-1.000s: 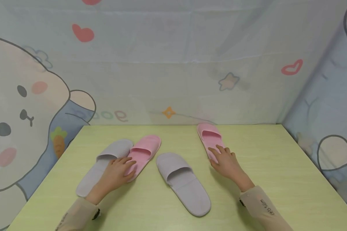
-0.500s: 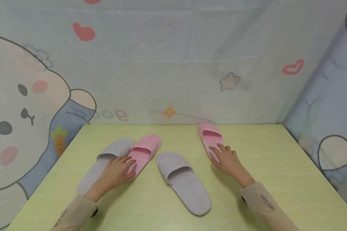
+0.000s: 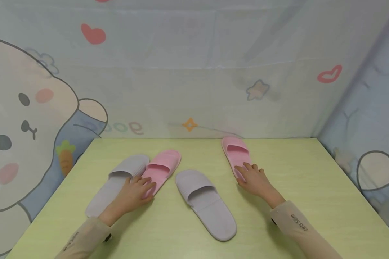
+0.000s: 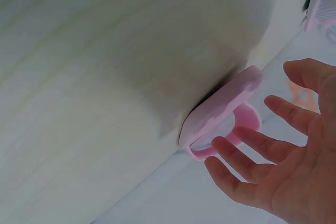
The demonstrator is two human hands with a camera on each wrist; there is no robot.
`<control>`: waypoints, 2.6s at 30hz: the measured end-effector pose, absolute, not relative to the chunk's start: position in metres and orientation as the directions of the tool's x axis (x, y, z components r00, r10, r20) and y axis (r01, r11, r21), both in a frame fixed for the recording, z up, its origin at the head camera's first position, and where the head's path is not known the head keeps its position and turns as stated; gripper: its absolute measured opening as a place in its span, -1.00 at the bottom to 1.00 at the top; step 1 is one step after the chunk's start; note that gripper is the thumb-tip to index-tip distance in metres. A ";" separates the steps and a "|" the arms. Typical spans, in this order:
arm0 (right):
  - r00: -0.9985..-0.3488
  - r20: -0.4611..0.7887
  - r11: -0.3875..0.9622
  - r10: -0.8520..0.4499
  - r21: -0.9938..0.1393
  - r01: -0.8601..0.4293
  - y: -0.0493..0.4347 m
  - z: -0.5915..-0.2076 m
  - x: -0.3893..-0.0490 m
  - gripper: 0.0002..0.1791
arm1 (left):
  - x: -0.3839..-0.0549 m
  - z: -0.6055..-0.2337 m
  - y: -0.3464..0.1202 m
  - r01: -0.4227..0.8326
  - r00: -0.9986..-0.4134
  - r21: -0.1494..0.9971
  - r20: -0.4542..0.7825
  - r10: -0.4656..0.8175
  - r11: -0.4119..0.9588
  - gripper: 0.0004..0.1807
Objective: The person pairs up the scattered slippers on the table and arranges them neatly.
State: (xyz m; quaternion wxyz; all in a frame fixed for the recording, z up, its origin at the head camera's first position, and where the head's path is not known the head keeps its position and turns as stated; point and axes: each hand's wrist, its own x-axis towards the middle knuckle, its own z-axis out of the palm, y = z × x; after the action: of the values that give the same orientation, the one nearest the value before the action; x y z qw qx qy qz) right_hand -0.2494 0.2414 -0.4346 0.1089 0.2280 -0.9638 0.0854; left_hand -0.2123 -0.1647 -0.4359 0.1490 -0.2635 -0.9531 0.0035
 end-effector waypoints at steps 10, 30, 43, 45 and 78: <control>-0.868 0.223 0.877 -0.444 -0.089 -0.471 0.243 -0.438 -0.251 -0.58 | -0.214 -0.437 -0.163 0.511 -0.818 -0.125 0.233 0.526 0.850 -0.73; -0.877 0.178 0.880 -0.446 -0.091 -0.466 0.242 -0.440 -0.258 -0.56 | -0.227 -0.418 -0.150 0.511 -0.800 -0.126 0.292 0.524 0.850 -0.82; -0.871 0.188 0.879 -0.454 -0.064 -0.472 0.241 -0.441 -0.264 -0.55 | -0.255 -0.414 -0.137 0.533 -0.765 -0.100 0.367 0.529 0.840 -0.71; -0.875 0.178 0.882 -0.449 -0.067 -0.467 0.241 -0.441 -0.264 -0.54 | -0.258 -0.414 -0.135 0.527 -0.775 -0.104 0.349 0.527 0.844 -0.67; -0.882 0.165 0.883 -0.442 -0.089 -0.460 0.243 -0.441 -0.261 -0.54 | -0.281 -0.427 -0.122 0.507 -0.802 -0.129 0.294 0.521 0.853 -0.61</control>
State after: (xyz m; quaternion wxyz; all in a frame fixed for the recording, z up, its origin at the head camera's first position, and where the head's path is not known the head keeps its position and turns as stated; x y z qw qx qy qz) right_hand -0.2612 0.2433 -0.4413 0.0700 0.2331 -0.9679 0.0630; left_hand -0.2810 -0.1223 -0.4270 0.1612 -0.2706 -0.9489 0.0218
